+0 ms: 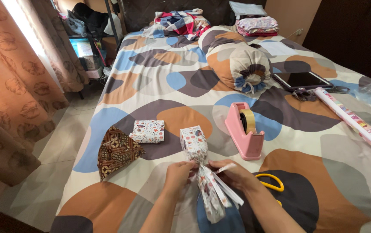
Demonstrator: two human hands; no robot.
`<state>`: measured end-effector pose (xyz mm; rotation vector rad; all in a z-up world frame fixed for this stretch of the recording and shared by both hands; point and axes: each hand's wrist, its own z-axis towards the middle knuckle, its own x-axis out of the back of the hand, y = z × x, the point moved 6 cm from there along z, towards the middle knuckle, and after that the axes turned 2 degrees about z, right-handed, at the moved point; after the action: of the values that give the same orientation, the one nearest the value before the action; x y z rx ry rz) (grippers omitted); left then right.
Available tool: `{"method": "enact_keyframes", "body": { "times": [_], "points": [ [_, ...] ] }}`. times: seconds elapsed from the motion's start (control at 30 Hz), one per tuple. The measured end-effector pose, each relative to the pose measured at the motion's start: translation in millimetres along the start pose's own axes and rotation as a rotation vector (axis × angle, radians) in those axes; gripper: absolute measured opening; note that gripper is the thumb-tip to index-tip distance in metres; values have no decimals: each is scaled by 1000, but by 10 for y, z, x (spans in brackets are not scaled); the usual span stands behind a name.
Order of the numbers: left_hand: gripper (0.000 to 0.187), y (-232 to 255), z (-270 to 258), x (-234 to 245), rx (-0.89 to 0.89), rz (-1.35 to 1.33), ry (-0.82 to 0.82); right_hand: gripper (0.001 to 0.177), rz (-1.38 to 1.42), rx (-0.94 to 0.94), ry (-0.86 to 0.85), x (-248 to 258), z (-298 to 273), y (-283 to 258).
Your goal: The person trims the excess wrapping paper from a gift using yellow scissors. They hold the wrapped item and cut the paper edges to create a neat finish.
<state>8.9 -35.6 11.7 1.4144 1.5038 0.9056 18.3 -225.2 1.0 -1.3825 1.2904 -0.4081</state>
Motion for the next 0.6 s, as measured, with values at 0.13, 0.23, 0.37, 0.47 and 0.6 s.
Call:
{"method": "enact_keyframes", "body": {
  "times": [0.13,0.23,0.37,0.47,0.6],
  "points": [
    [30,-325,76,-72,158,-259,-111,45,-382,-14,224,55,-118,-335],
    [27,-402,123,-161,157,-225,-166,45,-558,29,321,-108,-251,-599],
    [21,-381,129,-215,67,-214,-202,52,-822,258,254,-459,-583,-855],
    [21,-372,28,-177,66,-307,-262,78,-1159,403,65,-711,-920,-746],
    [24,-282,-106,-187,61,-343,-306,115,-1486,740,-12,-1050,-1074,-492]
  ]
}}
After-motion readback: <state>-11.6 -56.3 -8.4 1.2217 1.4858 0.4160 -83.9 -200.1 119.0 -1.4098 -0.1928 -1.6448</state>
